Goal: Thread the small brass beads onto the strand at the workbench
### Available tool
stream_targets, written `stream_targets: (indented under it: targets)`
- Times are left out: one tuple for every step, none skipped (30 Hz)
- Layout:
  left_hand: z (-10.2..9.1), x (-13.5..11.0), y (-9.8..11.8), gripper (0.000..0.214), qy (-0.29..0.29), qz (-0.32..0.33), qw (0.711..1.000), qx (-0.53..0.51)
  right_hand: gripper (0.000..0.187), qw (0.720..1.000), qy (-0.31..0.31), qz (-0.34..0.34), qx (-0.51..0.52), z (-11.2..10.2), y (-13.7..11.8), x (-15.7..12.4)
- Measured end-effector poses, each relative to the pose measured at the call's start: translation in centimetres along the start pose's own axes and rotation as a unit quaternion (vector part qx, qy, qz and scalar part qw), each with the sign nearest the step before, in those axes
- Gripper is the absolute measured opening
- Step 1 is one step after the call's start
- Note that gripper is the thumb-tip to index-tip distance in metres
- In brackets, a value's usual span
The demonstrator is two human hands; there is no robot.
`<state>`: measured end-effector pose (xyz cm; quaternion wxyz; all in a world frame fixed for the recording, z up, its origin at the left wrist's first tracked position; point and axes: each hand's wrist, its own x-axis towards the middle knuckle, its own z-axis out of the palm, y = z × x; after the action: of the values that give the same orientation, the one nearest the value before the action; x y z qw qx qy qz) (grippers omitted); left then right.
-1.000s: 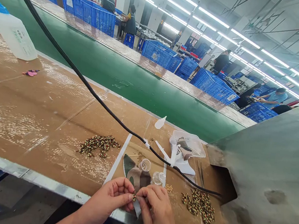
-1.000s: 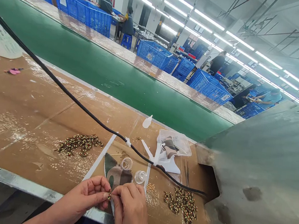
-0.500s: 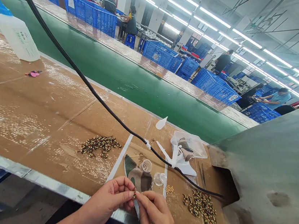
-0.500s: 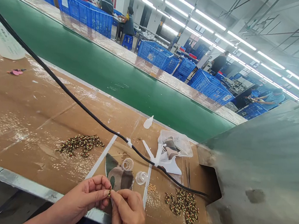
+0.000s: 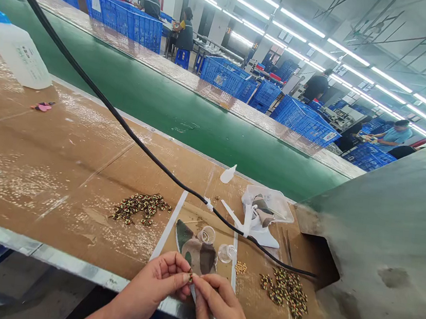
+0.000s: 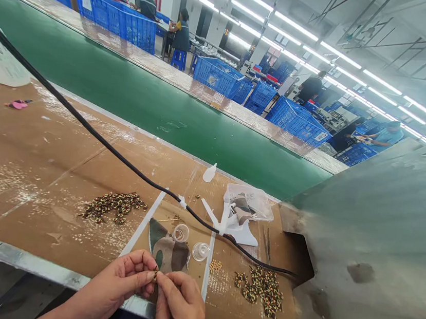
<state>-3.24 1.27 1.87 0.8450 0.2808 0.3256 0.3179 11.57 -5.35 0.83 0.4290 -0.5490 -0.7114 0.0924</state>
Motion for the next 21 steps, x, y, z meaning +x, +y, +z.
stream_targets:
  targets:
    - [-0.1, 0.0, 0.0, 0.016, -0.003, 0.0, 1.0, 0.003, 0.032, 1.0, 0.009, 0.021, 0.015, 0.1, -0.1, 0.0]
    - [-0.1, -0.1, -0.1, 0.016, -0.006, -0.001, 1.0, 0.006, 0.029, 0.999, 0.015, 0.039, 0.027, 0.1, -0.3, 0.0]
    - [-0.1, -0.1, -0.1, 0.016, -0.009, -0.001, 1.0, 0.008, 0.026, 0.998, 0.018, 0.052, 0.034, 0.1, -0.4, 0.0]
    - [-0.1, -0.1, 0.0, 0.015, -0.01, -0.001, 1.0, 0.01, 0.021, 0.997, 0.018, 0.063, 0.038, 0.1, -0.5, 0.2]
    - [-0.1, -0.1, 0.0, 0.015, -0.009, 0.0, 1.0, 0.013, 0.017, 0.996, 0.015, 0.074, 0.04, 0.0, -0.5, 0.3]
    - [-0.1, -0.1, 0.0, 0.015, -0.01, 0.001, 1.0, 0.018, 0.013, 0.996, 0.011, 0.083, 0.039, -0.1, -0.5, 0.5]
    - [-0.2, -0.1, 0.0, 0.015, -0.01, 0.003, 1.0, 0.023, 0.011, 0.995, 0.006, 0.09, 0.036, -0.2, -0.5, 0.6]
    - [-0.2, -0.1, 0.0, 0.014, -0.011, 0.005, 1.0, 0.028, 0.011, 0.995, -0.002, 0.095, 0.033, -0.3, -0.5, 0.8]
    - [-0.2, 0.0, 0.0, 0.014, -0.013, 0.007, 0.999, 0.033, 0.012, 0.995, -0.01, 0.098, 0.03, -0.4, -0.4, 0.9]
    - [-0.2, 0.0, 0.0, 0.014, -0.015, 0.008, 0.999, 0.036, 0.012, 0.995, -0.018, 0.098, 0.028, -0.4, -0.4, 1.0]
    - [-0.2, 0.1, 0.0, 0.013, -0.017, 0.009, 0.999, 0.038, 0.013, 0.995, -0.028, 0.097, 0.026, -0.4, -0.4, 1.0]
    - [-0.3, 0.1, -0.1, 0.013, -0.017, 0.009, 0.999, 0.039, 0.013, 0.994, -0.037, 0.096, 0.025, -0.4, -0.3, 1.0]
    - [-0.3, 0.1, -0.1, 0.013, -0.016, 0.008, 0.999, 0.038, 0.013, 0.994, -0.047, 0.096, 0.024, -0.4, -0.3, 1.0]
    - [-0.3, 0.1, -0.1, 0.012, -0.015, 0.007, 0.999, 0.036, 0.014, 0.993, -0.055, 0.097, 0.024, -0.3, -0.3, 1.0]
    - [-0.3, 0.1, -0.1, 0.012, -0.014, 0.006, 0.999, 0.036, 0.014, 0.993, -0.062, 0.097, 0.024, -0.3, -0.4, 1.0]
    - [-0.2, 0.1, -0.1, 0.012, -0.014, 0.005, 0.999, 0.036, 0.015, 0.993, -0.066, 0.098, 0.023, -0.3, -0.4, 1.0]
    - [-0.2, 0.1, 0.0, 0.012, -0.013, 0.005, 0.999, 0.038, 0.015, 0.993, -0.069, 0.097, 0.023, -0.3, -0.4, 1.1]
    - [-0.2, 0.1, 0.0, 0.012, -0.013, 0.006, 0.999, 0.041, 0.015, 0.993, -0.073, 0.093, 0.023, -0.3, -0.4, 1.1]
    - [-0.2, 0.1, 0.0, 0.013, -0.014, 0.006, 0.999, 0.043, 0.014, 0.993, -0.078, 0.088, 0.022, -0.4, -0.4, 1.1]
    - [-0.2, 0.1, 0.0, 0.013, -0.014, 0.007, 0.999, 0.046, 0.014, 0.993, -0.081, 0.084, 0.021, -0.4, -0.4, 1.1]
    - [-0.3, 0.1, 0.0, 0.014, -0.014, 0.007, 0.999, 0.047, 0.014, 0.993, -0.082, 0.082, 0.019, -0.4, -0.4, 1.1]
